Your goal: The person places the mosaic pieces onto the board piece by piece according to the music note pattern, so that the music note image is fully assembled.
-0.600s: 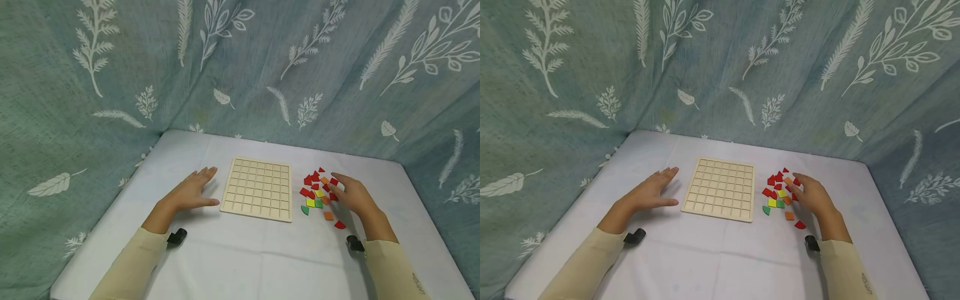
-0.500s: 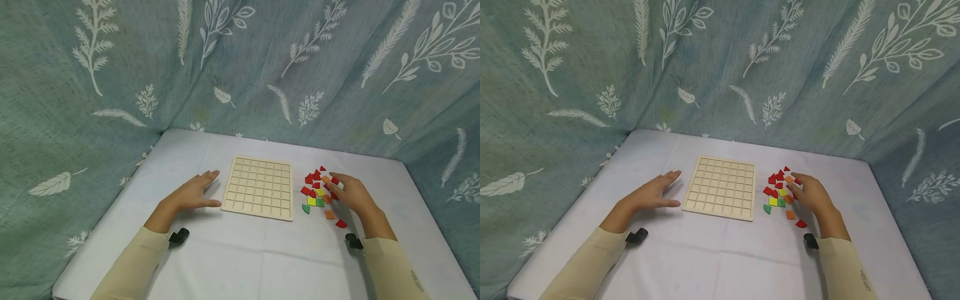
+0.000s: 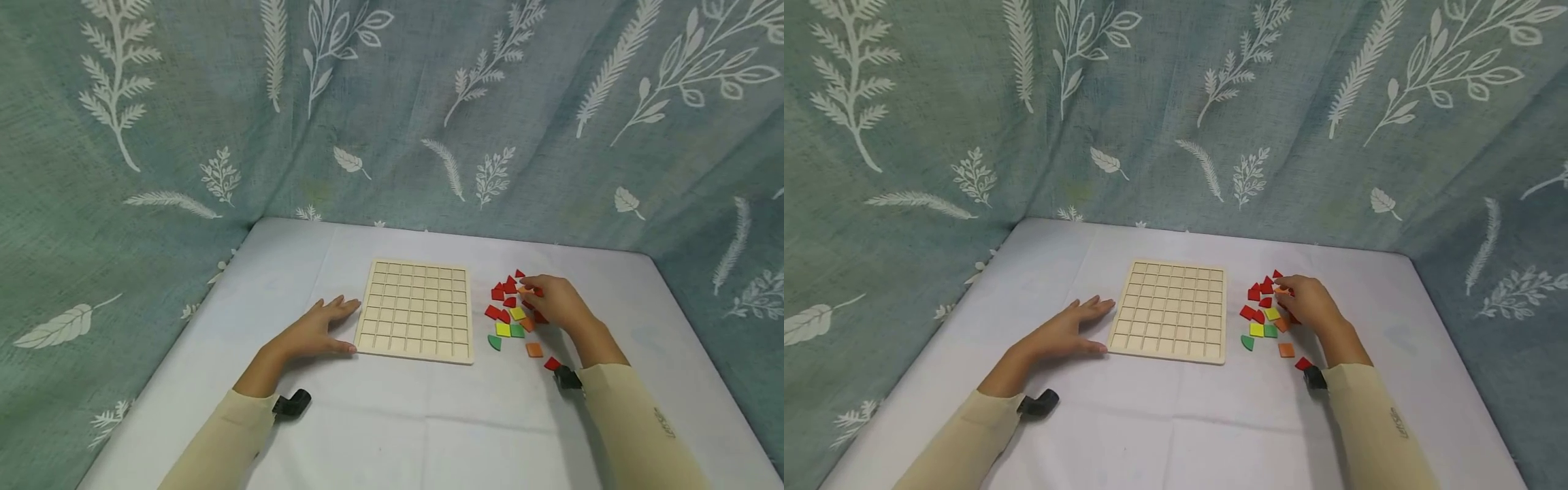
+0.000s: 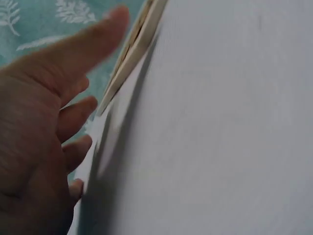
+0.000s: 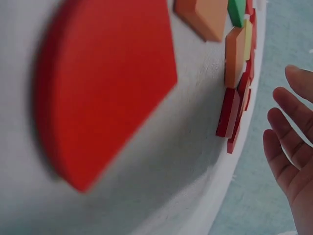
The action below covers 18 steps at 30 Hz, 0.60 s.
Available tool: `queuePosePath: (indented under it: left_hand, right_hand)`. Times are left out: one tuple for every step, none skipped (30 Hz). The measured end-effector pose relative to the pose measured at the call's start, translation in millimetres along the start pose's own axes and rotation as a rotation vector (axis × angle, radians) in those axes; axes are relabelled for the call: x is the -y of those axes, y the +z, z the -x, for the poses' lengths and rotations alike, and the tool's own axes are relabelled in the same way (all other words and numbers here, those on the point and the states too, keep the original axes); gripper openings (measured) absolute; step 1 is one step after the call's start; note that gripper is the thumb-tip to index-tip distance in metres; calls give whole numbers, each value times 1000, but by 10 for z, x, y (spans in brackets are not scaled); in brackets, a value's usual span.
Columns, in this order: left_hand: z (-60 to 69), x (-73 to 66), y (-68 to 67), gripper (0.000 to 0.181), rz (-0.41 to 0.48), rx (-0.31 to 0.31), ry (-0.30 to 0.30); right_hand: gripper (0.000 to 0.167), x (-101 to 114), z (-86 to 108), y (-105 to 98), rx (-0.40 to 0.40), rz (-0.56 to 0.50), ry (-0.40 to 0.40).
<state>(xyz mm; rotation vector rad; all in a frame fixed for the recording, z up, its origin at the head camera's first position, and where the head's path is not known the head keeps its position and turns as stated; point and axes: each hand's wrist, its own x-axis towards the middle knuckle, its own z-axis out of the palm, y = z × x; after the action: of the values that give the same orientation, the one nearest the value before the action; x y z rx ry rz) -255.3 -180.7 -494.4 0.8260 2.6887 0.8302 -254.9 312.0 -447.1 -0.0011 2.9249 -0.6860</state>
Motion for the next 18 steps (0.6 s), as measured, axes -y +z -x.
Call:
queuePosePath:
  left_hand:
    - [-4, 15, 25, 104, 8, -10, 21]
    - [-9, 31, 50, 102, 11, -20, 42]
    - [-11, 43, 72, 101, 10, -31, 56]
    - [-9, 53, 92, 100, 2, -40, 59]
    - [-5, 60, 111, 98, -10, -45, 60]
    - [2, 60, 126, 97, -19, -48, 60]
    - [11, 58, 139, 95, -29, -51, 57]
    - [20, 53, 151, 94, -40, -52, 59]
    - [29, 47, 163, 93, -52, -49, 58]
    - [38, 40, 175, 92, -62, -47, 60]
    - [44, 31, 185, 91, -70, -43, 68]
    - [49, 22, 192, 90, -77, -41, 76]
    - [51, 14, 196, 89, -80, -40, 86]
    - [48, 9, 199, 89, -86, -43, 95]
    - [43, 8, 198, 88, -91, -47, 100]
    - [37, 6, 193, 87, -98, -51, 105]
    - [29, 7, 185, 87, -104, -53, 107]
    - [21, 10, 174, 87, -111, -55, 107]
  right_hand:
    - [46, 0, -27, 1, 4, 5, 2]
    - [45, 4, -51, 2, 5, 9, 3]
    - [44, 9, -76, 5, 8, 7, 4]
    - [43, 16, -101, 9, 11, 1, 7]
    - [42, 20, -125, 13, 14, -1, 2]
    - [41, 24, -149, 20, 20, -6, 1]
    - [40, 22, -172, 27, 25, -2, -6]
    - [38, 20, -194, 34, 28, 4, -15]
    - [37, 17, -214, 40, 34, 10, -30]
    - [35, 13, -232, 47, 38, 17, -40]
    - [34, 5, -248, 54, 42, 28, -50]
    - [34, -3, -263, 61, 47, 35, -55]
    - [34, -10, -278, 66, 51, 44, -60]
    - [34, -12, -292, 70, 55, 46, -58]
    - [34, -15, -308, 75, 60, 48, -53]
    - [35, -12, -322, 80, 67, 51, -48]
    - [36, -9, -338, 81, 74, 60, -47]
    - [37, -2, -353, 82, 81, 68, -47]
